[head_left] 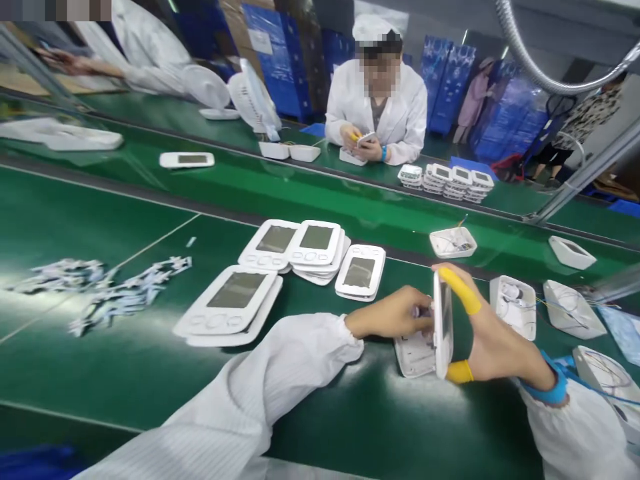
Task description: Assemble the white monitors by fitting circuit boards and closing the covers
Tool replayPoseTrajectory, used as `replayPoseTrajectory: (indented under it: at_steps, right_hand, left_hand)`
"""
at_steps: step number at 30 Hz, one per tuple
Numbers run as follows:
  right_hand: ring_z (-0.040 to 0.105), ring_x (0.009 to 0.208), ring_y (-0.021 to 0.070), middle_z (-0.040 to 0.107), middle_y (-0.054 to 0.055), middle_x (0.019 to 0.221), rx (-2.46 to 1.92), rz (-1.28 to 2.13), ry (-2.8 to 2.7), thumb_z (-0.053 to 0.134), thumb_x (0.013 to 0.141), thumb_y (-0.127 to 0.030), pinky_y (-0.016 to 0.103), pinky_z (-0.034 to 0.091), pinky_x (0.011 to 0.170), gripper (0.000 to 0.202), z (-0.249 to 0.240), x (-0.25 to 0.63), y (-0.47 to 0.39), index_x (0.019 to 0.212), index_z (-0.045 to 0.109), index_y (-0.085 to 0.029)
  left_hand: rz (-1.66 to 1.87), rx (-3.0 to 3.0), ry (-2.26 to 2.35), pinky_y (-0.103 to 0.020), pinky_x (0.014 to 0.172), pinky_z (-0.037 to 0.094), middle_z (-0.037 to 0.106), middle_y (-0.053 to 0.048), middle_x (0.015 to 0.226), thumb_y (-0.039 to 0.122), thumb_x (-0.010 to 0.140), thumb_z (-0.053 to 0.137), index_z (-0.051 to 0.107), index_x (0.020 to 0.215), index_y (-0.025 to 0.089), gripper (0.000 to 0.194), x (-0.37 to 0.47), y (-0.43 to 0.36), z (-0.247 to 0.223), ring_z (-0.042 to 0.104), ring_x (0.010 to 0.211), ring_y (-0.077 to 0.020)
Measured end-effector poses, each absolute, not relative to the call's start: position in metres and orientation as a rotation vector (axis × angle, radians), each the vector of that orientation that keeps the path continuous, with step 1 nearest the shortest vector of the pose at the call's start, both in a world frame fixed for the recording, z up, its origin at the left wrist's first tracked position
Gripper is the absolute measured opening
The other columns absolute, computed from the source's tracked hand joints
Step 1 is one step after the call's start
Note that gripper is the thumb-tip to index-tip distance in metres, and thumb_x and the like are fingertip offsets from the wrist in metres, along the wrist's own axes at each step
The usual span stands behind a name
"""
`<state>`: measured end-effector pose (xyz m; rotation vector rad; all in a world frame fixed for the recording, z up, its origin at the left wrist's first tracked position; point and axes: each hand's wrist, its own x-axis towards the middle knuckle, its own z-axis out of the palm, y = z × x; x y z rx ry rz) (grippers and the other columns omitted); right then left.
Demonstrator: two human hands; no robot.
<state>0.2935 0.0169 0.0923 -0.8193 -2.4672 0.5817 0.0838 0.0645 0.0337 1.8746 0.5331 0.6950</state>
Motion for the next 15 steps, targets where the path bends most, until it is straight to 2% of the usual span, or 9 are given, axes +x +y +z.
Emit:
replayPoseTrajectory:
  at_steps: [3,6,8,12,15]
  right_hand:
    - [0.027,0.157,0.0373,0.022,0.014,0.165,-0.907,0.572,-2.507,0.084,0.069,-0.027,0.052,0.035,0.127,0.122,0.086,0.296,0.024,0.166,0.010,-0.029]
    - [0.023,0.159,0.0383,0.023,0.014,0.166,-0.943,0.594,-2.593,0.084,0.070,-0.029,0.053,0.036,0.127,0.122,0.079,0.293,0.029,0.166,0.009,-0.029]
    - [0.026,0.157,0.0391,0.024,0.016,0.165,-0.960,0.598,-2.658,0.083,0.071,-0.030,0.056,0.036,0.126,0.121,0.075,0.289,0.031,0.167,0.009,-0.029]
    - [0.031,0.153,0.0405,0.028,0.017,0.163,-1.000,0.549,-2.748,0.084,0.071,-0.027,0.060,0.039,0.123,0.122,0.071,0.280,0.031,0.167,0.009,-0.029]
    - [0.031,0.152,0.0424,0.028,0.018,0.163,-1.009,0.504,-2.772,0.083,0.071,-0.024,0.063,0.039,0.121,0.122,0.068,0.277,0.030,0.168,0.009,-0.030]
  left_hand:
    - [0.688,1.873,0.500,-0.026,0.073,0.055,0.078,-0.006,0.089,0.019,0.089,0.070,0.077,0.087,0.013,0.010,0.067,0.074,0.030,0.071,0.081,-0.0187]
    - [0.707,1.845,0.485,-0.027,0.081,0.055,0.079,-0.008,0.096,0.019,0.090,0.068,0.079,0.090,0.014,0.013,0.057,0.079,0.021,0.072,0.093,-0.0206]
    - [0.746,1.817,0.501,-0.026,0.080,0.054,0.078,-0.007,0.093,0.014,0.088,0.066,0.080,0.088,0.014,0.014,0.056,0.080,0.013,0.071,0.090,-0.0194]
    - [0.880,1.759,0.618,-0.024,0.068,0.049,0.071,-0.003,0.081,0.006,0.084,0.062,0.077,0.079,0.013,0.018,0.058,0.078,0.001,0.065,0.072,-0.0143]
    - [0.977,1.723,0.709,-0.026,0.072,0.051,0.073,-0.003,0.086,0.003,0.084,0.061,0.076,0.082,0.014,0.019,0.055,0.074,0.000,0.068,0.079,-0.0162]
